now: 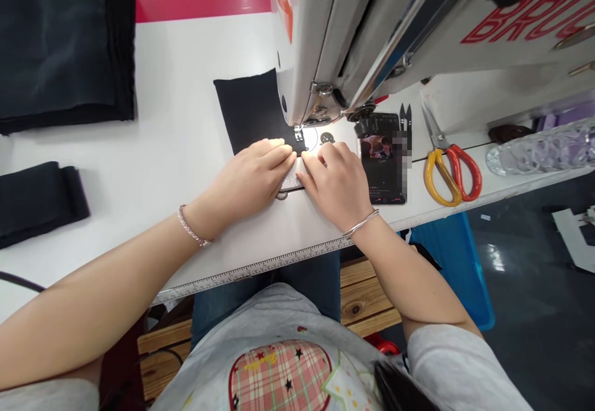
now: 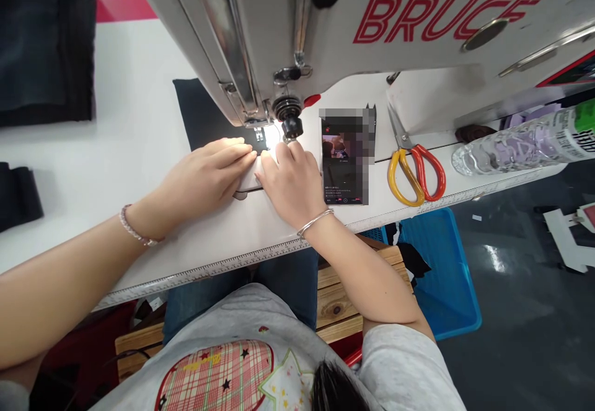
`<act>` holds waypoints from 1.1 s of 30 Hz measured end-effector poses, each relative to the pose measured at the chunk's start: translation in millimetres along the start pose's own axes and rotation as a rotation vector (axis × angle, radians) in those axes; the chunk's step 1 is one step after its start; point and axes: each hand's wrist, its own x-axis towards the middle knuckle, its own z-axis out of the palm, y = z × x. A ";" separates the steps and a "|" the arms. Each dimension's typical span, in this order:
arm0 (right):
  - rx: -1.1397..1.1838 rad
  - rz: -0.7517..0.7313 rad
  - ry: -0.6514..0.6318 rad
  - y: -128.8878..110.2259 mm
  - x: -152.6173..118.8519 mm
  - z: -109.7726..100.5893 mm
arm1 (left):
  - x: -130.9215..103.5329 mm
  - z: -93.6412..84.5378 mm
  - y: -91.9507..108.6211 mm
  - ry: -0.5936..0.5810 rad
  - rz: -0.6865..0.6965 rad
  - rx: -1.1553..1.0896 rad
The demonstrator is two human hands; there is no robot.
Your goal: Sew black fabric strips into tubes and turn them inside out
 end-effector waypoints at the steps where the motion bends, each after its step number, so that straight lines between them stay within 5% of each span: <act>1: 0.001 0.005 -0.016 -0.5 1.0 -1.0 | 1.0 -1.1 -0.7 -0.010 -0.007 -0.012; 33: 0.029 0.037 -0.029 1.0 4.8 5.7 | 16.1 -2.2 -21.7 -0.123 -0.096 0.074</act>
